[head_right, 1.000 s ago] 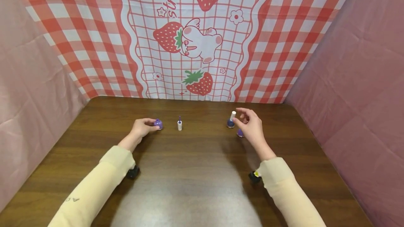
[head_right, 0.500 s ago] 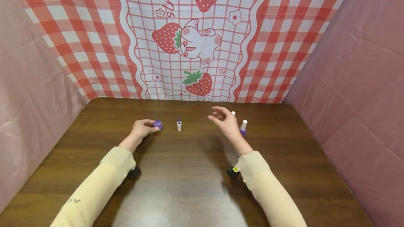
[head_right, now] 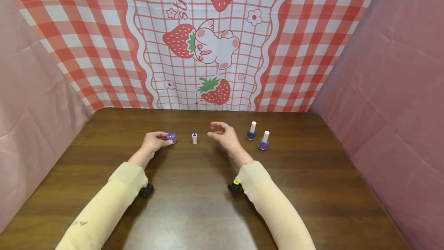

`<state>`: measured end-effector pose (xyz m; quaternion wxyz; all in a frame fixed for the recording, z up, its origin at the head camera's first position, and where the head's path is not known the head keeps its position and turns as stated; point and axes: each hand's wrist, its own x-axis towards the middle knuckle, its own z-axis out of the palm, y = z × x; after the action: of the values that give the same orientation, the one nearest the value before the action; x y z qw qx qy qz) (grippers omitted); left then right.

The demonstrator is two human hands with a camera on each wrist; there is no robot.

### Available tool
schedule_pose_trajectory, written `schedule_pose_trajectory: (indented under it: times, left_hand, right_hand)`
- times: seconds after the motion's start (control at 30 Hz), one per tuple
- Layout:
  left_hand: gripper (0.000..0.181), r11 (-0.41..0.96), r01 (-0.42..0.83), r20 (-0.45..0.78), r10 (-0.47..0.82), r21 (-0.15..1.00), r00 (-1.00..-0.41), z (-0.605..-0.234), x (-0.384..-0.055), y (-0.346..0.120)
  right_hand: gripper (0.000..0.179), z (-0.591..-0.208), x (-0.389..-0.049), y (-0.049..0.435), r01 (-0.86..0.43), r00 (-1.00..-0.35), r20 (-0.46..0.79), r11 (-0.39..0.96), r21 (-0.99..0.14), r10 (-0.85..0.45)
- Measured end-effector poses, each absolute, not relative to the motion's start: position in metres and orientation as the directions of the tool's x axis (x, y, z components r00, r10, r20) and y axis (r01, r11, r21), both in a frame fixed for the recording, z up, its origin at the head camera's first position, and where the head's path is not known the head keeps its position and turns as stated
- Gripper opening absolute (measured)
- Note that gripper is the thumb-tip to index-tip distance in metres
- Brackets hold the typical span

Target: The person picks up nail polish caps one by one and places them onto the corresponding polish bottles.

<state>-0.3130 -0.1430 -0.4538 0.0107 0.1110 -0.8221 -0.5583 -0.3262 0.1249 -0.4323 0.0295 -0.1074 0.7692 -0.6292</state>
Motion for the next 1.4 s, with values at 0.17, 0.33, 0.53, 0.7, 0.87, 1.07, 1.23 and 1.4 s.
schedule_pose_trajectory:
  times: [0.17, 0.33, 0.53, 0.7, 0.87, 1.07, 1.23, 1.4]
  left_hand:
    - [0.039, 0.356, -0.176, -0.113, -0.191, 0.918, -0.975, -0.455, -0.313, -0.144]
    - [0.038, 0.356, -0.191, -0.129, -0.191, 0.915, -0.973, -0.455, -0.314, -0.144]
    - [0.039, 0.347, -0.205, -0.148, -0.185, 0.915, -0.972, -0.454, -0.315, -0.143]
    - [0.040, 0.355, -0.222, -0.162, -0.192, 0.908, -0.968, -0.453, -0.314, -0.143]
    - [0.040, 0.361, -0.218, -0.157, -0.193, 0.907, -0.969, -0.454, -0.314, -0.143]
    - [0.041, 0.358, -0.203, -0.140, -0.194, 0.911, -0.971, -0.453, -0.315, -0.143]
    - [0.042, 0.370, -0.200, -0.134, -0.196, 0.907, -0.971, -0.453, -0.314, -0.142]
    - [0.040, 0.394, -0.184, -0.110, -0.204, 0.901, -0.973, -0.452, -0.314, -0.141]
  right_hand:
    - [0.049, -0.442, -0.331, 0.108, -0.071, -0.972, 0.019, 0.213, -0.974, -0.236]
    - [0.047, -0.450, -0.336, 0.096, -0.089, -0.962, 0.015, 0.261, -0.961, -0.271]
    - [0.042, -0.457, -0.340, 0.084, -0.105, -0.952, 0.013, 0.284, -0.953, -0.306]
    - [0.041, -0.460, -0.343, 0.078, -0.136, -0.952, 0.033, 0.323, -0.937, -0.305]
    - [0.037, -0.462, -0.346, 0.074, -0.168, -0.954, 0.041, 0.416, -0.894, -0.296]
    - [0.030, -0.459, -0.346, 0.071, -0.189, -0.964, 0.052, 0.536, -0.823, -0.260]
    - [0.026, -0.460, -0.346, 0.070, -0.196, -0.964, 0.058, 0.548, -0.813, -0.259]
    - [0.026, -0.459, -0.346, 0.072, -0.210, -0.960, 0.070, 0.531, -0.821, -0.272]
